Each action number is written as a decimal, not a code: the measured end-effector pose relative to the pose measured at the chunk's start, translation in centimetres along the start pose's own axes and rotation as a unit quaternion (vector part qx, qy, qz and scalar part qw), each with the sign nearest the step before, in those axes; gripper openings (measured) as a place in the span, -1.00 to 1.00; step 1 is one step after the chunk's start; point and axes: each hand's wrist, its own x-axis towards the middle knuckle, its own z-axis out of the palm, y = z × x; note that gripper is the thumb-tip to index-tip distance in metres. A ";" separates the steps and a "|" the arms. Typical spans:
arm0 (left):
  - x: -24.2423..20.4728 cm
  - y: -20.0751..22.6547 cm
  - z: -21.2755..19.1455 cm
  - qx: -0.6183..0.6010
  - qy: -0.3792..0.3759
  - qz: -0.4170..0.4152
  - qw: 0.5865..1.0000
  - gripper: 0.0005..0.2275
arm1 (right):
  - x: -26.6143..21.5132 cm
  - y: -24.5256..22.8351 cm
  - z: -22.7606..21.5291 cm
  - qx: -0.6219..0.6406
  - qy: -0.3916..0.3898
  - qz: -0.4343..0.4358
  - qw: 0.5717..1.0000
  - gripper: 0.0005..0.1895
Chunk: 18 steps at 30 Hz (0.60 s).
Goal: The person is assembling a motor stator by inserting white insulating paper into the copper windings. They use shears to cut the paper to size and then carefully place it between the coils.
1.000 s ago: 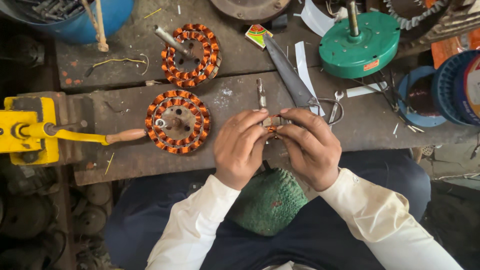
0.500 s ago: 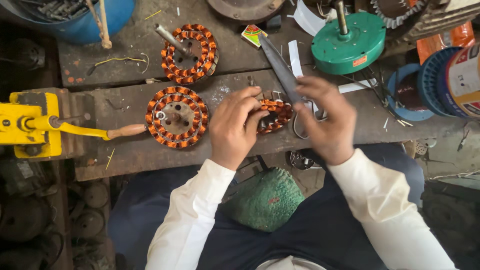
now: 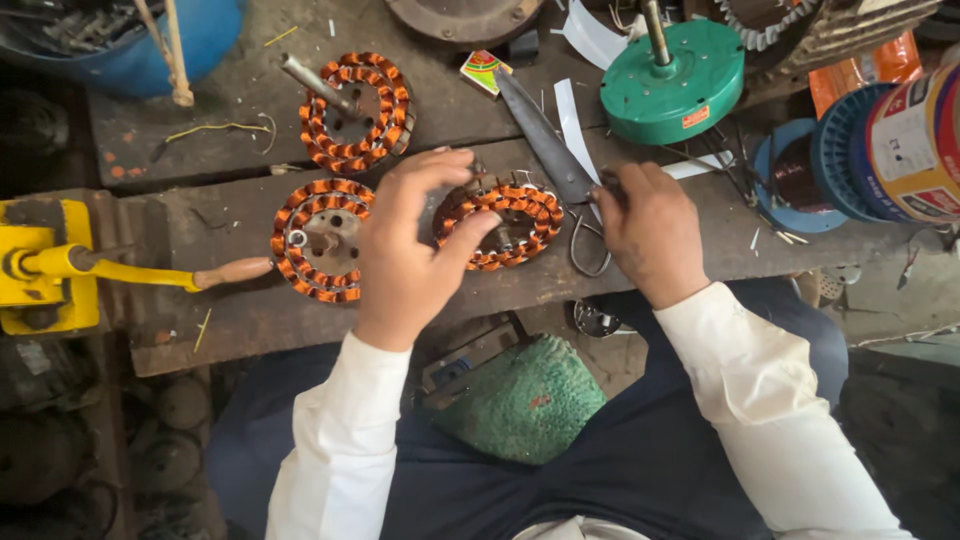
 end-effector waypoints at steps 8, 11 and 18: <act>0.4 -0.3 -0.6 -0.126 0.010 -0.114 0.985 -0.81 | 0.1 -1.3 -1.4 -0.002 -0.111 0.047 0.993 -0.29; 0.9 -0.2 0.2 -0.177 0.018 -0.120 0.977 -0.84 | 0.1 -1.4 -1.6 -0.001 -0.128 0.065 0.990 -0.09; 1.3 0.1 1.9 -0.233 0.106 -0.099 0.962 -0.88 | -0.7 -1.1 -2.2 0.154 -0.059 0.099 0.981 -0.23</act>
